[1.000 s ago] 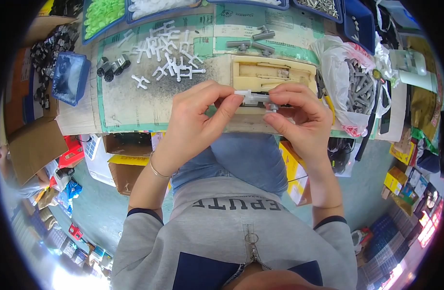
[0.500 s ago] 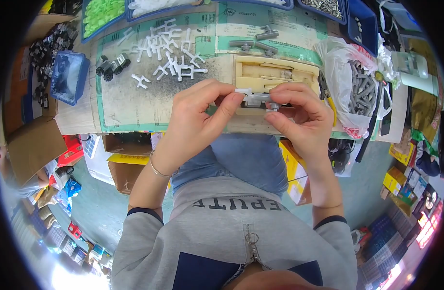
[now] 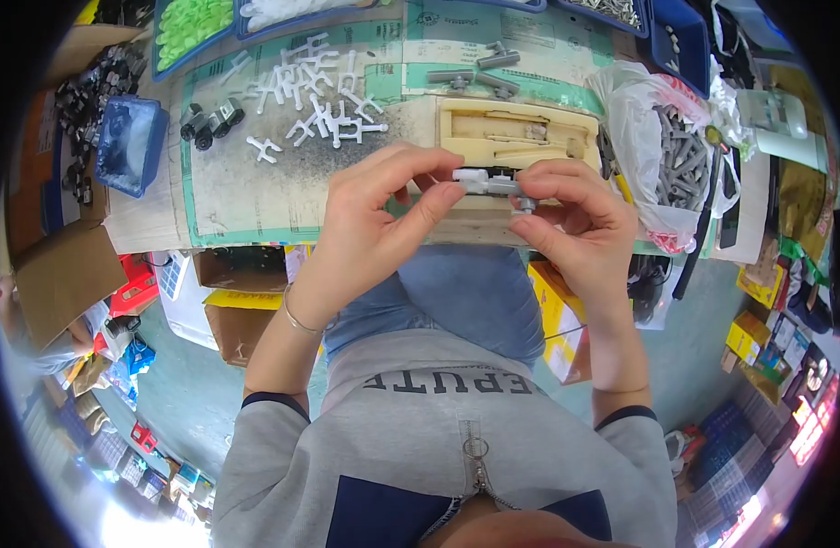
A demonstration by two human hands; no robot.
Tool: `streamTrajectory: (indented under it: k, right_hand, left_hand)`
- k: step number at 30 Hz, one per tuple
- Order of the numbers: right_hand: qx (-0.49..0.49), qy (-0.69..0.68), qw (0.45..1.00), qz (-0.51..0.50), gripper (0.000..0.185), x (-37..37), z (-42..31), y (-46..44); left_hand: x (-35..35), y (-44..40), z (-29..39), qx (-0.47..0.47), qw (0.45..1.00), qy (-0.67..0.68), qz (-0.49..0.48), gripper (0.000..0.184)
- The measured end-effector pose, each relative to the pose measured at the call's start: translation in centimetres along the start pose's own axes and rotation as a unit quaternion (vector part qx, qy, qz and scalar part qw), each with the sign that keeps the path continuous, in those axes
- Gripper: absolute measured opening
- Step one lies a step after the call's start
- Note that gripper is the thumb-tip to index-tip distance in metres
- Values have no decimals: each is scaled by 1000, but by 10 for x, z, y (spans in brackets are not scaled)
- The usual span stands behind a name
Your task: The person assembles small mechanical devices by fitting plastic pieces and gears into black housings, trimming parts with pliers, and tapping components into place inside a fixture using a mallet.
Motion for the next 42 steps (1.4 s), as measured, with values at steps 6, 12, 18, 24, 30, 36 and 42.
streamTrajectory:
  k: [6, 12, 18, 24, 30, 36, 42]
  right_hand:
    - [16, 5, 1000, -14, 28, 3, 1, 3]
    - [4, 3, 1000, 4, 28, 10, -2, 9]
    - [102, 152, 983, 18, 26, 39, -6, 13]
    - [203, 307, 929, 32, 28, 63, -5, 10]
    - [189, 315, 930, 22, 26, 61, 0, 3]
    - [197, 324, 925, -8, 27, 61, 6, -5]
    - [214, 375, 901, -36, 27, 58, 1, -7]
  left_hand:
    - [-3, 3, 1, -8, 1000, -9, -23, 12]
    - [-9, 7, 6, -56, 998, -21, -11, 12]
    - [-17, 11, 7, -123, 990, -67, -11, 23]
    - [-36, 20, 5, -278, 933, -229, 0, 27]
    - [-47, 22, 4, -312, 913, -262, 9, 29]
    - [-51, 23, -1, -322, 907, -269, 28, 30]
    - [-55, 25, -3, -330, 896, -295, 36, 31]
Point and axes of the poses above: each hand's wrist, its own y-axis away from the middle knuckle, its own x-axis out of the back of the hand, z = x × y, the point moved 3 cm from there along -y, towards the middle knuckle, and after that the axes turned 12 degrees about z, right-handed, at the moved point
